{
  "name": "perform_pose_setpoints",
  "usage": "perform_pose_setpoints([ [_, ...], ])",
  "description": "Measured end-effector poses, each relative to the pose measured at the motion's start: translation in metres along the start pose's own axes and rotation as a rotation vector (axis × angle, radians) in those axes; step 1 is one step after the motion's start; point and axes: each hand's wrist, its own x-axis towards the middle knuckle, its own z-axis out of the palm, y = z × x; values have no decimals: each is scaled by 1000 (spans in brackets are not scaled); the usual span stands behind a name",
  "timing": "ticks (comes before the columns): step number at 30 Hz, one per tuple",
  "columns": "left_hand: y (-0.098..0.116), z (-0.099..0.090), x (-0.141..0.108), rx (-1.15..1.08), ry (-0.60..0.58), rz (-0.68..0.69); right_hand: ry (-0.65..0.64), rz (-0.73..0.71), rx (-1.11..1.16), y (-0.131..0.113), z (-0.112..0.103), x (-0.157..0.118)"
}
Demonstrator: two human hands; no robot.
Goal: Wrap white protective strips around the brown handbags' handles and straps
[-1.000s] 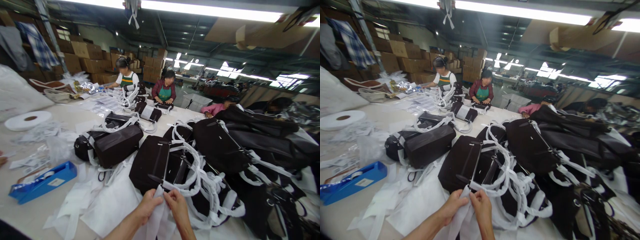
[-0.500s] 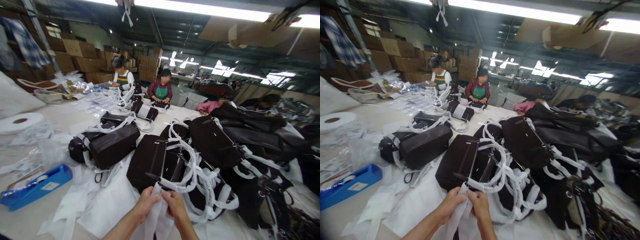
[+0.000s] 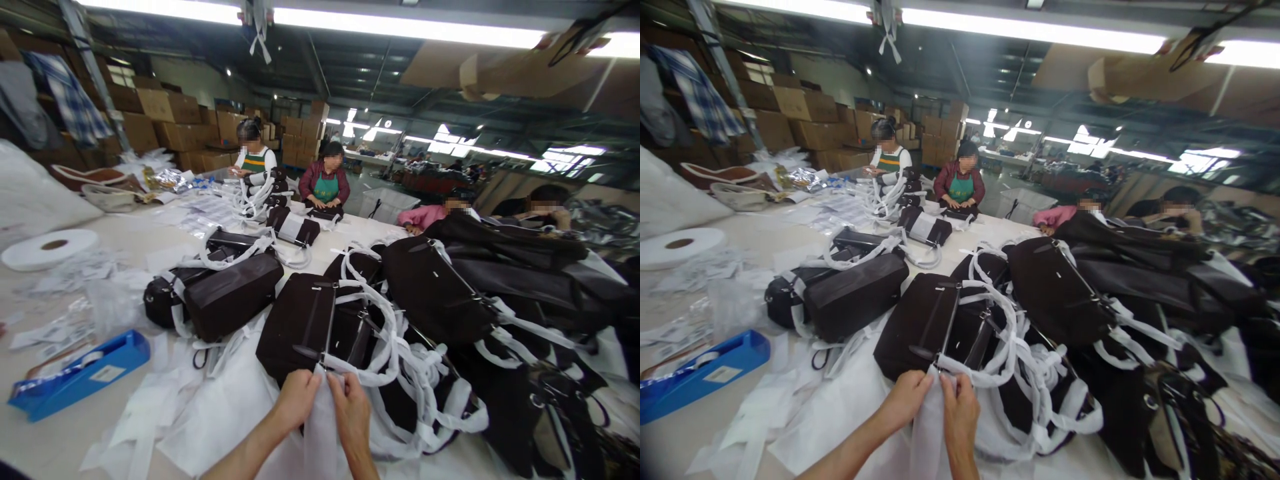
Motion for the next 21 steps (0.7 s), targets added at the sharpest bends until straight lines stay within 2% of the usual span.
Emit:
perform_pose_setpoints([
  [4,18,-4,-3,149,60,63,26,-44,0,-7,-8,2],
  [8,21,4,1,-119,61,-95,9,-91,-28,-11,-13,8],
  [10,17,8,5,-171,68,-150,-35,-109,-35,-8,-14,11],
  [13,9,11,8,-190,95,-146,-163,-147,8,-2,-15,15],
  [16,4,15,5,-291,115,-184,-344,-196,103,1,-18,23],
  [21,10,25,-3,-501,148,-240,-553,-203,99,-5,-25,43],
])
